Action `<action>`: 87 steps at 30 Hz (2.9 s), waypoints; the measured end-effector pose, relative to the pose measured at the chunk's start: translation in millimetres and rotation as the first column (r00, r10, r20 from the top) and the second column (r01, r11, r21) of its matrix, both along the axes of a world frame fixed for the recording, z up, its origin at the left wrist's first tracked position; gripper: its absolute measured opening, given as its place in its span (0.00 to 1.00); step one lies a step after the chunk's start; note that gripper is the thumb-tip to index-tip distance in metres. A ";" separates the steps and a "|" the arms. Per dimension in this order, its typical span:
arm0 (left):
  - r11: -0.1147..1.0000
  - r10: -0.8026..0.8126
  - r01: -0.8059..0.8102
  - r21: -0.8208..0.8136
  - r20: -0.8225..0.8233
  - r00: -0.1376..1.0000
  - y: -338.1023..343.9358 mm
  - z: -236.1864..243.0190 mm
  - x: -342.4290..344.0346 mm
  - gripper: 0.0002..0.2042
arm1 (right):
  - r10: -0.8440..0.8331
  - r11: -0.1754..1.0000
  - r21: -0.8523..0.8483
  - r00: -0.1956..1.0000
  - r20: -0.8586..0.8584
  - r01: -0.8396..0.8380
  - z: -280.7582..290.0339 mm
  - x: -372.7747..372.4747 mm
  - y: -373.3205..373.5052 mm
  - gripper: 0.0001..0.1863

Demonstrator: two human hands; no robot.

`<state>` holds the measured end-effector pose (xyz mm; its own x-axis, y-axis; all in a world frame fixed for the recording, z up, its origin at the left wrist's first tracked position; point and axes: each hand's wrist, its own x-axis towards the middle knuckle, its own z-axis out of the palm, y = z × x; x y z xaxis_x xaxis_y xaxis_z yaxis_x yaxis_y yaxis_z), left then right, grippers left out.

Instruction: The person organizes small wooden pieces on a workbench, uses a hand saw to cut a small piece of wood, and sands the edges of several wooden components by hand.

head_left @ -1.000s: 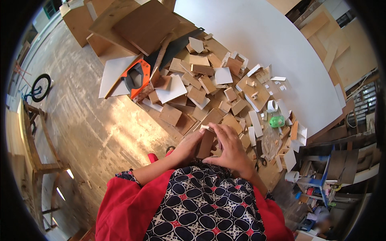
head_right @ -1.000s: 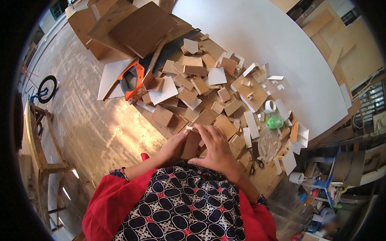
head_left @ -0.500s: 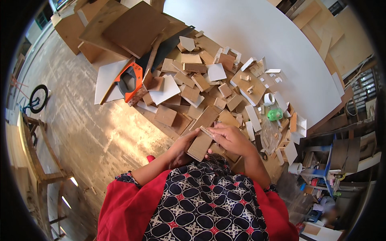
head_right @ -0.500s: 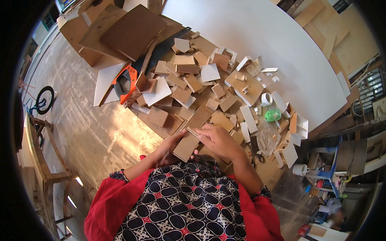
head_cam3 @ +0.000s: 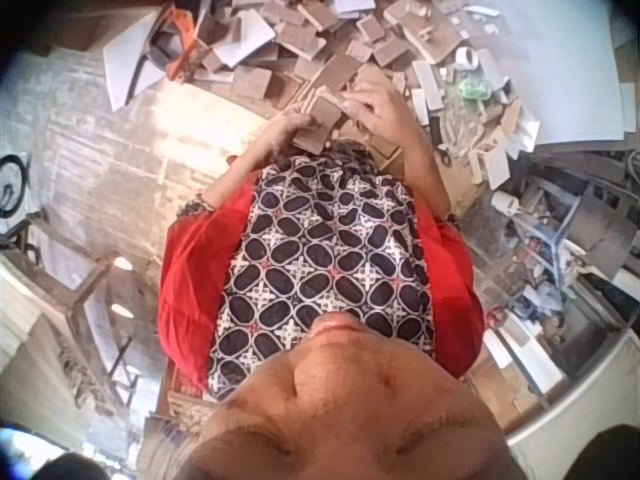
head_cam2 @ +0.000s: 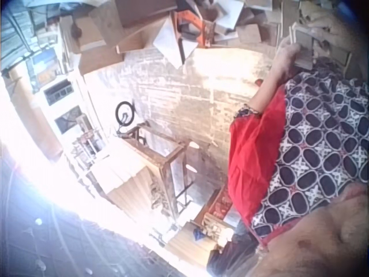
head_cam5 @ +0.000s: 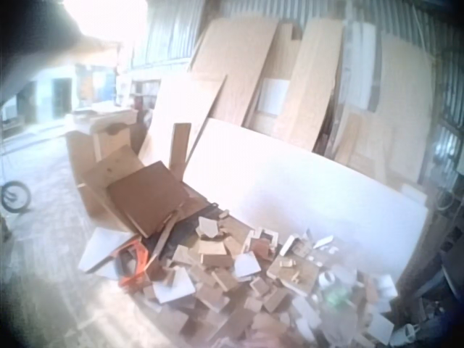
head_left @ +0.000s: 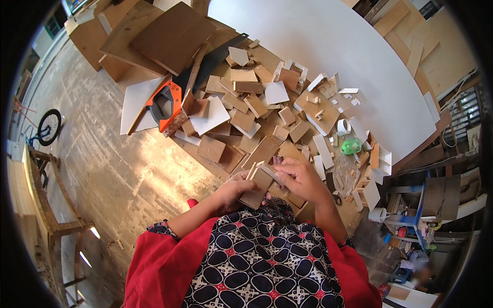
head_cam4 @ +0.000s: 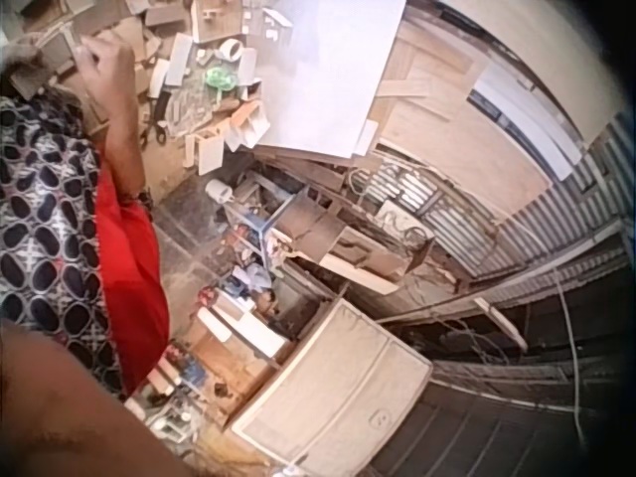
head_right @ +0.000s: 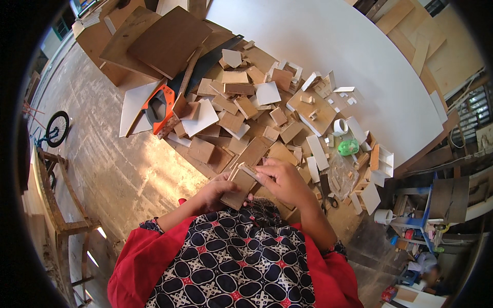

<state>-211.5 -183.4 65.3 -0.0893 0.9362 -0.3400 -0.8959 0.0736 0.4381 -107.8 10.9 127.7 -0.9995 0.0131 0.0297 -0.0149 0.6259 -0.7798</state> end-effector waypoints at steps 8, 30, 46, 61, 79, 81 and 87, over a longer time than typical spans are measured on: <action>0.997 0.002 0.014 0.071 -0.222 0.975 -2.8 2.7 1.4 0.23 | -0.022 1.000 0.006 0.999 -0.032 0.023 7.6 1.8 -9.5 0.14; 0.997 0.007 -0.009 -0.072 -0.026 1.000 1.8 14.7 -0.5 0.22 | -0.164 0.982 -0.102 0.985 -0.058 0.158 -1.2 0.4 -16.7 0.10; 0.991 0.038 -0.042 -0.123 -0.035 0.999 1.9 22.5 -1.4 0.22 | -0.171 0.981 -0.110 0.979 -0.111 0.159 -11.5 -1.0 -17.1 0.10; 0.988 -0.011 0.046 -0.150 0.228 0.974 4.5 -2.6 -1.0 0.21 | -0.116 0.985 -0.114 0.988 0.105 0.128 -22.1 -2.0 -10.2 0.13; 0.961 -0.076 0.121 -0.247 0.185 0.980 4.0 -17.1 -3.9 0.23 | -0.267 0.952 -0.135 0.961 0.066 0.274 -61.1 10.2 -5.9 0.14; 0.982 -0.067 0.093 -0.165 0.159 0.985 4.6 -14.8 -3.6 0.25 | -0.444 0.893 -0.067 0.895 0.039 0.446 -66.7 12.5 15.3 0.13; 0.999 0.028 -0.025 -0.035 0.079 0.996 13.2 -7.9 -2.4 0.30 | -0.803 0.581 0.352 0.588 0.098 0.734 -119.7 28.2 97.1 0.13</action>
<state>-213.9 -170.2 57.4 -0.0850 0.9218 -0.3782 -0.9298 0.0631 0.3627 -79.7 108.0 8.0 -0.5885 0.8058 -0.0655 0.7150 0.4810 -0.5073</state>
